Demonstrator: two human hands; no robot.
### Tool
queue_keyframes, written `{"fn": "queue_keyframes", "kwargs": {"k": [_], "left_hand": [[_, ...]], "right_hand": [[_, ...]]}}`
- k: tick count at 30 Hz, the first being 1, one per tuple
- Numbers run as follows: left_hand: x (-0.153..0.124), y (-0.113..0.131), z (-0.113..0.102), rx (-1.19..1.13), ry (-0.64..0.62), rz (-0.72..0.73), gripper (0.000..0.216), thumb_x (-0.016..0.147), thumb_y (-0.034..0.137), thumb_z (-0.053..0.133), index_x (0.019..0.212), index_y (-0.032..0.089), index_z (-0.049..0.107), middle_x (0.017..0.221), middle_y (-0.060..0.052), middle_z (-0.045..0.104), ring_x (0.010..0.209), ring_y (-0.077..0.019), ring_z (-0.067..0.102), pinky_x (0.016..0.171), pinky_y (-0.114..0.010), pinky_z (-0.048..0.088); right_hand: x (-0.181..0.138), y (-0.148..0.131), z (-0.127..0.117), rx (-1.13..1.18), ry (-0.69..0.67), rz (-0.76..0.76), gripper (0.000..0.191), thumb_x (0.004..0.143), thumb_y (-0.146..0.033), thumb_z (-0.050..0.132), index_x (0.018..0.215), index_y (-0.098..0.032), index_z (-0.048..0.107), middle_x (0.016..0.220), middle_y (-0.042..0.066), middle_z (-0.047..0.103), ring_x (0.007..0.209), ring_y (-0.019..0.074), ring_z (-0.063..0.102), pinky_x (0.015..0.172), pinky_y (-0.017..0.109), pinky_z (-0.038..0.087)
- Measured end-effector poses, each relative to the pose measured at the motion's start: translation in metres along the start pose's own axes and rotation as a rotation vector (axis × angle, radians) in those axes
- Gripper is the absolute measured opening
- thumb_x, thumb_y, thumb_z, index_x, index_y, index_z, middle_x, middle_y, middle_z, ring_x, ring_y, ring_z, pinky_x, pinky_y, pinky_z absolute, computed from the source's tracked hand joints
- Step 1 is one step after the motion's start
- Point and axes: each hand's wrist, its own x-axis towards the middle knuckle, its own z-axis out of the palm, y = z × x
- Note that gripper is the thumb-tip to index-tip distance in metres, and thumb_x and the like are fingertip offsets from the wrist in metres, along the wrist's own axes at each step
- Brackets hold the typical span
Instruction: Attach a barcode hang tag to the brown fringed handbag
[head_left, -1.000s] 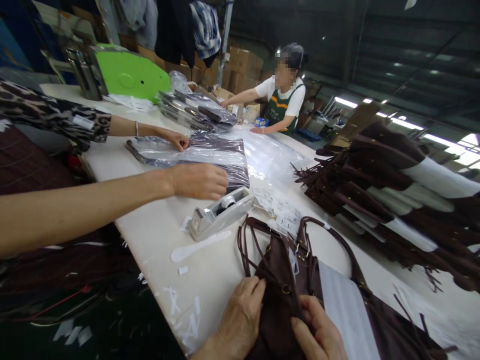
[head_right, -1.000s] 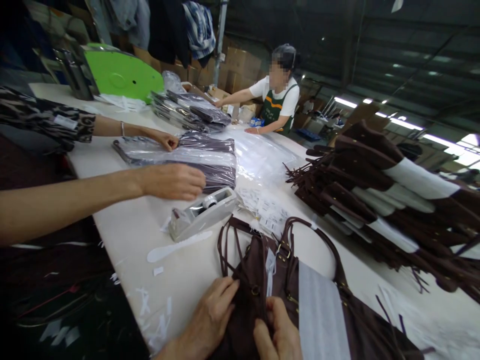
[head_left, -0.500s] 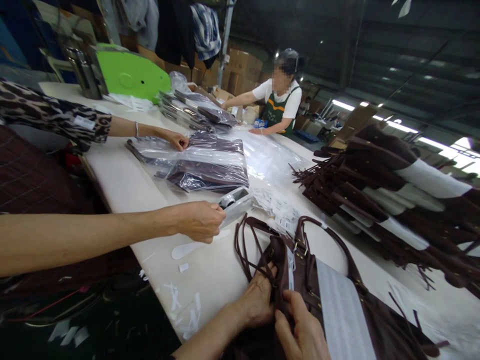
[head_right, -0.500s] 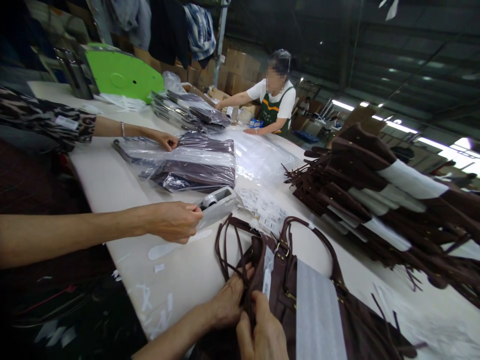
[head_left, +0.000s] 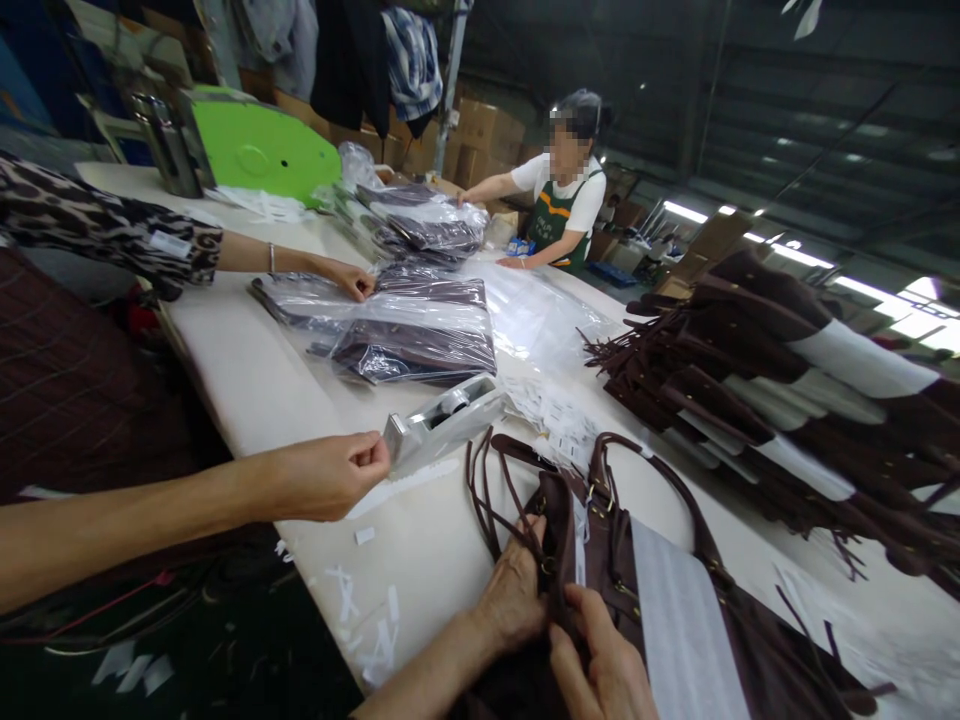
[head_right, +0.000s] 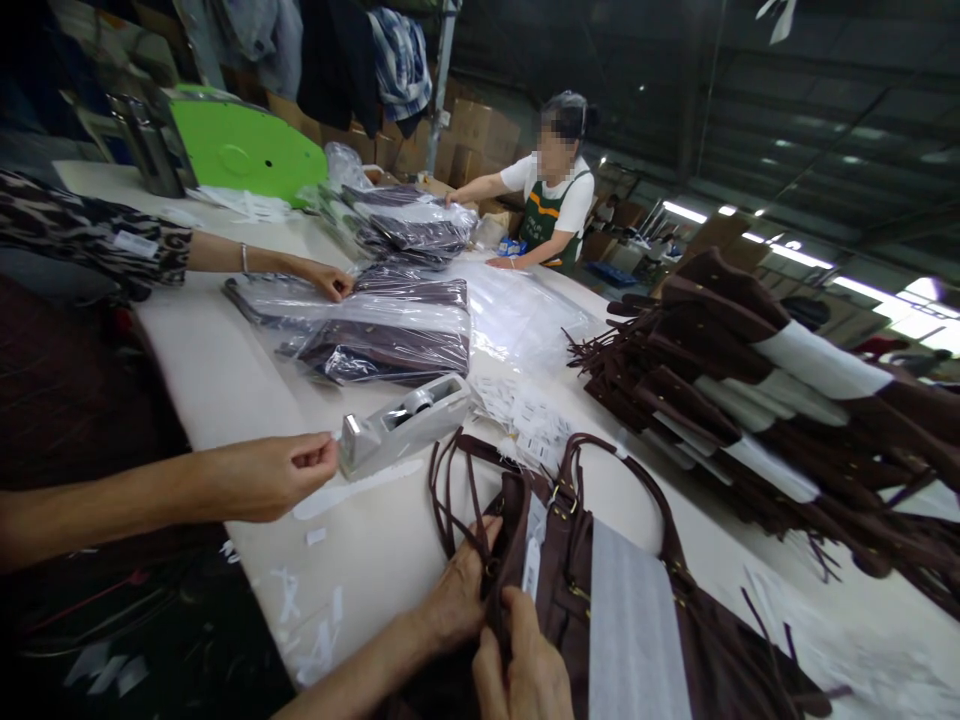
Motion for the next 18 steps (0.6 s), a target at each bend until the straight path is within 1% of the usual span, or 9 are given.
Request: {"fn": "queue_keyframes", "kwargs": {"k": [3, 7, 10, 12, 16, 18], "left_hand": [[0.002, 0.003, 0.000, -0.006, 0.010, -0.010, 0.084, 0.064, 0.025, 0.057, 0.133, -0.001, 0.018, 0.140, -0.025, 0.024, 0.130, -0.0322, 0.020, 0.109, -0.045, 0.020], [0.007, 0.006, -0.001, -0.010, 0.043, -0.026, 0.085, 0.067, 0.027, 0.055, 0.135, -0.001, 0.012, 0.142, -0.024, 0.019, 0.131, -0.0321, 0.015, 0.109, -0.047, 0.017], [0.016, 0.005, -0.004, -0.020, 0.077, -0.008, 0.082, 0.069, 0.030, 0.053, 0.135, 0.002, 0.012, 0.141, -0.022, 0.022, 0.131, -0.0309, 0.016, 0.109, -0.046, 0.015], [0.023, 0.001, -0.005, -0.033, 0.091, 0.024, 0.084, 0.068, 0.033, 0.055, 0.136, 0.005, 0.013, 0.140, -0.020, 0.023, 0.130, -0.0305, 0.019, 0.109, -0.044, 0.016], [0.034, -0.009, -0.004, -0.066, 0.072, 0.099, 0.090, 0.062, 0.041, 0.060, 0.136, 0.011, 0.018, 0.136, -0.018, 0.027, 0.124, -0.0306, 0.029, 0.106, -0.042, 0.024], [0.036, -0.010, -0.002, -0.074, 0.072, 0.121, 0.088, 0.063, 0.045, 0.059, 0.135, 0.013, 0.021, 0.133, -0.017, 0.028, 0.123, -0.0307, 0.030, 0.105, -0.043, 0.023]], "right_hand": [[-0.001, 0.003, 0.001, 0.010, 0.002, 0.005, 0.041, 0.079, -0.048, 0.039, 0.097, -0.017, 0.058, 0.076, 0.009, 0.069, 0.068, 0.0209, 0.065, 0.061, 0.026, 0.050], [-0.003, 0.006, 0.001, 0.004, 0.010, 0.002, 0.044, 0.080, -0.050, 0.037, 0.098, -0.016, 0.059, 0.072, 0.009, 0.068, 0.064, 0.0210, 0.064, 0.060, 0.027, 0.049], [-0.004, 0.006, 0.002, -0.002, 0.005, 0.000, 0.045, 0.080, -0.050, 0.035, 0.098, -0.016, 0.059, 0.073, 0.009, 0.068, 0.063, 0.0206, 0.064, 0.059, 0.026, 0.049], [-0.004, 0.006, 0.002, -0.011, 0.003, 0.004, 0.044, 0.081, -0.050, 0.035, 0.098, -0.017, 0.059, 0.073, 0.008, 0.068, 0.063, 0.0201, 0.064, 0.059, 0.026, 0.049], [-0.005, 0.004, 0.002, -0.033, -0.020, 0.019, 0.044, 0.081, -0.048, 0.035, 0.099, -0.016, 0.058, 0.070, 0.008, 0.067, 0.060, 0.0194, 0.063, 0.057, 0.025, 0.048], [-0.005, 0.003, 0.002, -0.030, -0.018, 0.022, 0.043, 0.081, -0.048, 0.035, 0.099, -0.016, 0.058, 0.071, 0.008, 0.068, 0.060, 0.0194, 0.063, 0.056, 0.025, 0.048]]}}
